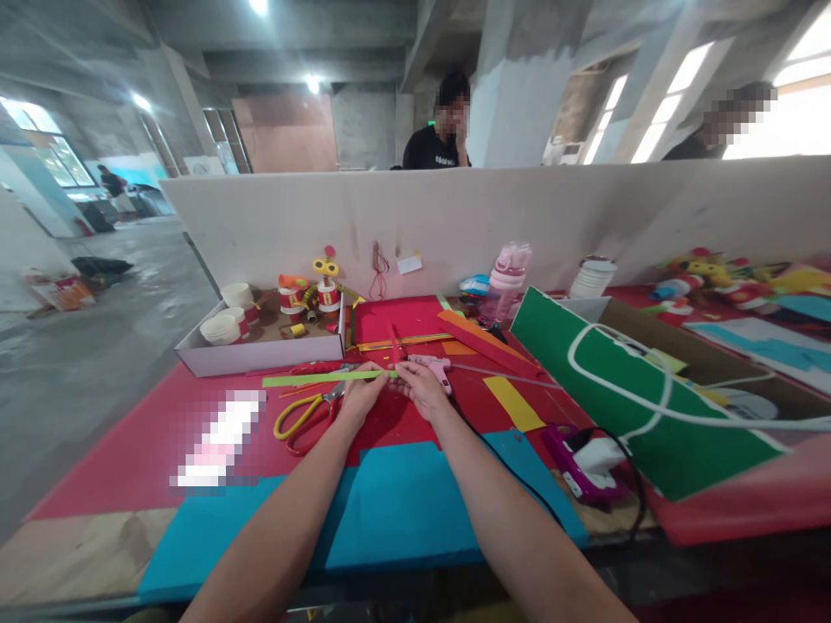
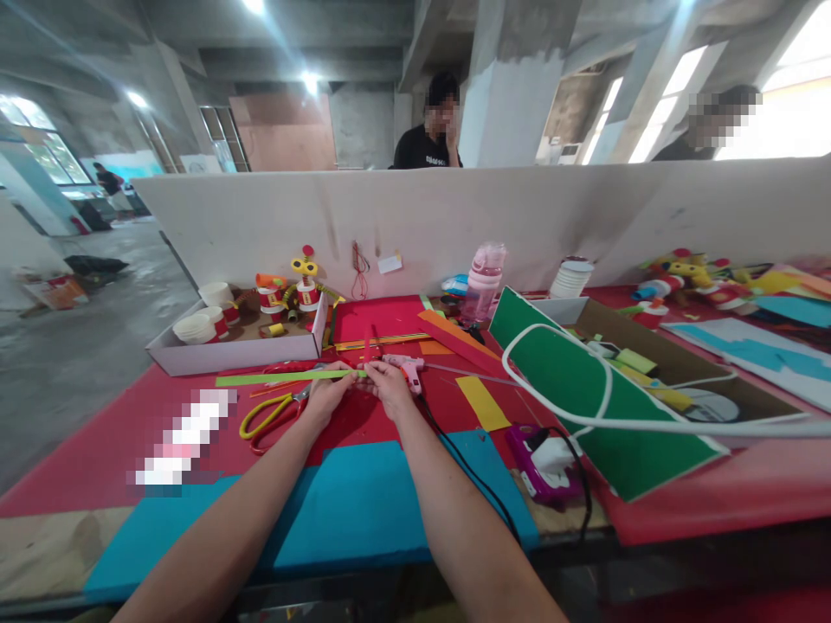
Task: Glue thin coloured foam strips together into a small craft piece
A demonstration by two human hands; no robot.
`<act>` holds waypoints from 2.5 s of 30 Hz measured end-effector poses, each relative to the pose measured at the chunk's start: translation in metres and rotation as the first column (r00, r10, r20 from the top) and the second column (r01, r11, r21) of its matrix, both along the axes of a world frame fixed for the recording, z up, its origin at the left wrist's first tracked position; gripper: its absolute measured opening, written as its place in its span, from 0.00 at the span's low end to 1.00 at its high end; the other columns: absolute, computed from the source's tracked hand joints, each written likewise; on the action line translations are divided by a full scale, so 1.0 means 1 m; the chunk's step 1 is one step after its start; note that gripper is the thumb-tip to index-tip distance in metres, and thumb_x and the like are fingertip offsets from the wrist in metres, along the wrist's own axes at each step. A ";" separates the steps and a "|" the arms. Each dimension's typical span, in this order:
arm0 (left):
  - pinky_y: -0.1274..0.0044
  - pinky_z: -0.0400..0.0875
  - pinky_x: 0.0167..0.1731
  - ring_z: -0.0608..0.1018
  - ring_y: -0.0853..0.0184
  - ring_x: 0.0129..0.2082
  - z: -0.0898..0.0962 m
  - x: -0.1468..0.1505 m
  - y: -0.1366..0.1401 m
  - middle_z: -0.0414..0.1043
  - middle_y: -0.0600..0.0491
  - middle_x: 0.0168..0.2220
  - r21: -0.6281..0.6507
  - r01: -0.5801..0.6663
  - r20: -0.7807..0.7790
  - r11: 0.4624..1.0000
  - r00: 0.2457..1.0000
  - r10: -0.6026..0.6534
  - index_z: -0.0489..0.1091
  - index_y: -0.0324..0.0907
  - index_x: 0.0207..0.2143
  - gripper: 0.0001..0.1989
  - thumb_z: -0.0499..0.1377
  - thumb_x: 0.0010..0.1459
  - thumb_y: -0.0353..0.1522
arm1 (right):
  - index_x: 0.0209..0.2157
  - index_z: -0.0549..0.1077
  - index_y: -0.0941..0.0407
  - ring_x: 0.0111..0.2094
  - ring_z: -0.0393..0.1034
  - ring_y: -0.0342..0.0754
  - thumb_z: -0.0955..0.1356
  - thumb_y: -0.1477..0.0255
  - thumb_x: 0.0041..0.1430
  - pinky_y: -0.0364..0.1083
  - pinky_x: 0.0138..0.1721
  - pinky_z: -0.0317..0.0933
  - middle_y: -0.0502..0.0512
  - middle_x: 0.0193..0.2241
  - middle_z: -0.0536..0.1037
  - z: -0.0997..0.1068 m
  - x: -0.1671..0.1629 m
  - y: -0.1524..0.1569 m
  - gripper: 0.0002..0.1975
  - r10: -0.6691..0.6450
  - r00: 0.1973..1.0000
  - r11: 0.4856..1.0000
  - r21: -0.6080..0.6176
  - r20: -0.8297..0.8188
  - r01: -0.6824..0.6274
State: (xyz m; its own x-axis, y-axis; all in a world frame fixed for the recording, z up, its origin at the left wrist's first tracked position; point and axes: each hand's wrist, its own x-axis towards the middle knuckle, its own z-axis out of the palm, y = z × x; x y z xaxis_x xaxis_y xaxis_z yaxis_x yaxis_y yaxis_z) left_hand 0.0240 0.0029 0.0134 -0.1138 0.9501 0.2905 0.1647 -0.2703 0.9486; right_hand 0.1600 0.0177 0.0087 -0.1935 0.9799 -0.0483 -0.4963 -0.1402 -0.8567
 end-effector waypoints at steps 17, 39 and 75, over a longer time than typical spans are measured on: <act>0.79 0.61 0.24 0.67 0.72 0.21 0.002 -0.002 -0.001 0.67 0.57 0.19 -0.088 0.067 0.187 0.994 0.981 -0.050 0.68 0.40 0.22 0.08 0.63 0.44 0.35 | 0.29 0.75 0.57 0.25 0.72 0.42 0.77 0.62 0.40 0.44 0.35 0.69 0.49 0.23 0.76 -0.004 0.003 0.005 0.17 0.057 0.998 0.996 0.064 0.025 -0.058; 0.79 0.61 0.22 0.68 0.72 0.18 0.003 -0.007 0.004 0.68 0.55 0.17 -0.118 0.073 0.343 0.990 0.939 -0.028 0.70 0.38 0.20 0.10 0.66 0.40 0.35 | 0.30 0.76 0.58 0.30 0.75 0.42 0.78 0.66 0.39 0.42 0.40 0.71 0.50 0.29 0.79 -0.001 0.005 0.003 0.16 0.102 0.994 0.992 0.075 0.022 -0.104; 0.80 0.59 0.22 0.66 0.73 0.20 -0.002 -0.007 0.005 0.65 0.57 0.18 -0.055 0.103 0.186 0.993 0.978 -0.091 0.66 0.39 0.20 0.14 0.67 0.43 0.39 | 0.24 0.70 0.57 0.25 0.73 0.43 0.79 0.63 0.30 0.45 0.34 0.71 0.46 0.20 0.74 -0.007 -0.012 -0.003 0.21 -0.063 0.993 0.997 0.048 0.096 0.058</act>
